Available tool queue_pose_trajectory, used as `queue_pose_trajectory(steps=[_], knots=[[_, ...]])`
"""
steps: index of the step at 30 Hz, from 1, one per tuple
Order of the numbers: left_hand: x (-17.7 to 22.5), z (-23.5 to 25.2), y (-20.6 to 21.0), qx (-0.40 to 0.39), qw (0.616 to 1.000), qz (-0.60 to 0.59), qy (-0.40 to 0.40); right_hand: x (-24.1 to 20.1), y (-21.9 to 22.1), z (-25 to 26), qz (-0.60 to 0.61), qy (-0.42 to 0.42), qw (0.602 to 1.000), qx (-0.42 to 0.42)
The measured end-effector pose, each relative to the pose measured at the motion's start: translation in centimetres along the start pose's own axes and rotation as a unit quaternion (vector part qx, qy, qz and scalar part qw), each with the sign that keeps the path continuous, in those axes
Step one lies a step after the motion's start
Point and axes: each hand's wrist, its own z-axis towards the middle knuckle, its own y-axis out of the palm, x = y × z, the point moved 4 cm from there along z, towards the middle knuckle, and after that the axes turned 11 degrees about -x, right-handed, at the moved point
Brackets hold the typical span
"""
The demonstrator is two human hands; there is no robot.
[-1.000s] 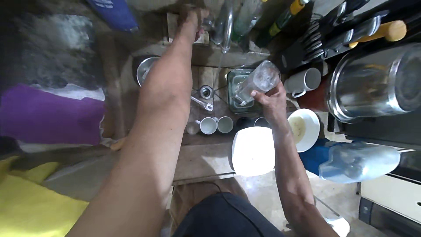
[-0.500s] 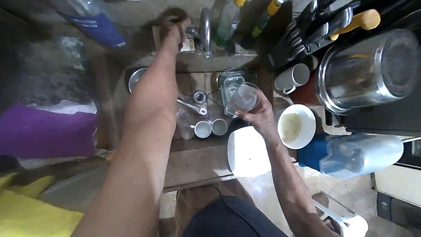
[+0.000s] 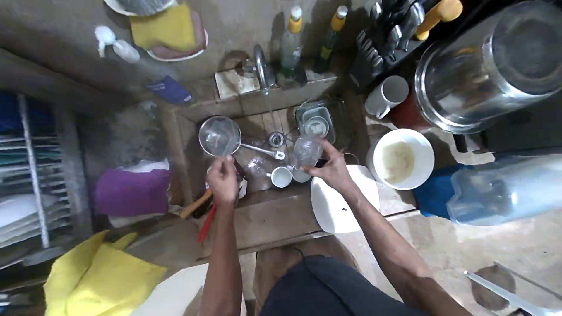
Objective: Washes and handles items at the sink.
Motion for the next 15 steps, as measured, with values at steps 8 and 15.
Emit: queue_pose_trajectory(steps=[8, 15], knots=[[-0.3, 8.5, 1.3, -0.080, 0.996, 0.033, -0.005, 1.3, 4.5, -1.5, -0.008, 0.042, 0.999, 0.032], [3.5, 20.5, 4.3, -0.173, 0.985, -0.006, 0.024, 0.6, 6.8, -2.9, -0.025, 0.055, 0.996, 0.066]])
